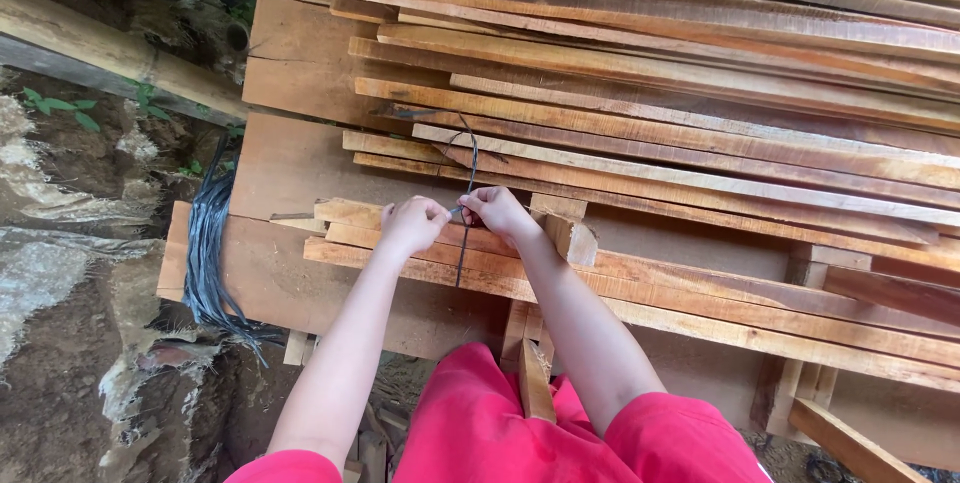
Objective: The person arranges several wooden planks on a workbench and secures them into a bundle using a black strap. They wrap the strap around the wood, tie a knot, and tighten it by hand to hold the planks together.
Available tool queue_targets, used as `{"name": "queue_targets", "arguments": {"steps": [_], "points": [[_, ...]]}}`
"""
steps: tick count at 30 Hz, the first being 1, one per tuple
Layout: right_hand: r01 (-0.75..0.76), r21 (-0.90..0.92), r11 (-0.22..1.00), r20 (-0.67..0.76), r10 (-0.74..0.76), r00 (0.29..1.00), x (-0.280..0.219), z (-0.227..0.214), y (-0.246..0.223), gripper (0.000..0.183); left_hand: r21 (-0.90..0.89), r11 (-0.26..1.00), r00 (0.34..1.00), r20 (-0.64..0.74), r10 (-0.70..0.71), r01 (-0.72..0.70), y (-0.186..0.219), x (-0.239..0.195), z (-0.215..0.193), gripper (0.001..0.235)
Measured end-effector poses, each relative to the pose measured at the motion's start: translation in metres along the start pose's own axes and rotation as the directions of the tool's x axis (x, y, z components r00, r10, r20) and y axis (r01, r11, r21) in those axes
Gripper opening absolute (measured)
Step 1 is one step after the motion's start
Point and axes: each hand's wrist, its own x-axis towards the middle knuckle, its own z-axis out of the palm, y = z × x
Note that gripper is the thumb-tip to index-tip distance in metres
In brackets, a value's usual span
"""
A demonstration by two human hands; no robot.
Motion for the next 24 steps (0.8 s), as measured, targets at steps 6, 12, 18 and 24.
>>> {"name": "queue_targets", "arguments": {"steps": [6, 12, 18, 24], "points": [[0.011, 0.036, 0.999, 0.000, -0.011, 1.000, 0.007, 0.000, 0.010, 0.025, -0.293, 0.955, 0.997, -0.040, -0.064, 0.050, 0.073, -0.063, -0.060, 0.030], [-0.014, 0.078, 0.997, -0.038, 0.017, 0.999, -0.004, -0.005, 0.003, 0.014, -0.349, 0.923, 0.983, -0.034, -0.182, 0.159, 0.073, -0.053, -0.051, 0.023], [0.203, -0.044, 0.978, -0.090, -0.206, 0.974, -0.005, -0.001, 0.031, 0.022, -0.393, 0.909, 0.980, -0.077, -0.183, 0.139, 0.077, -0.057, -0.050, 0.023], [0.411, -0.523, 0.746, -0.080, -0.523, 0.849, -0.018, 0.007, 0.021, 0.020, -0.291, 0.957, 0.989, -0.139, -0.059, 0.016, 0.060, -0.049, -0.038, 0.019]]}}
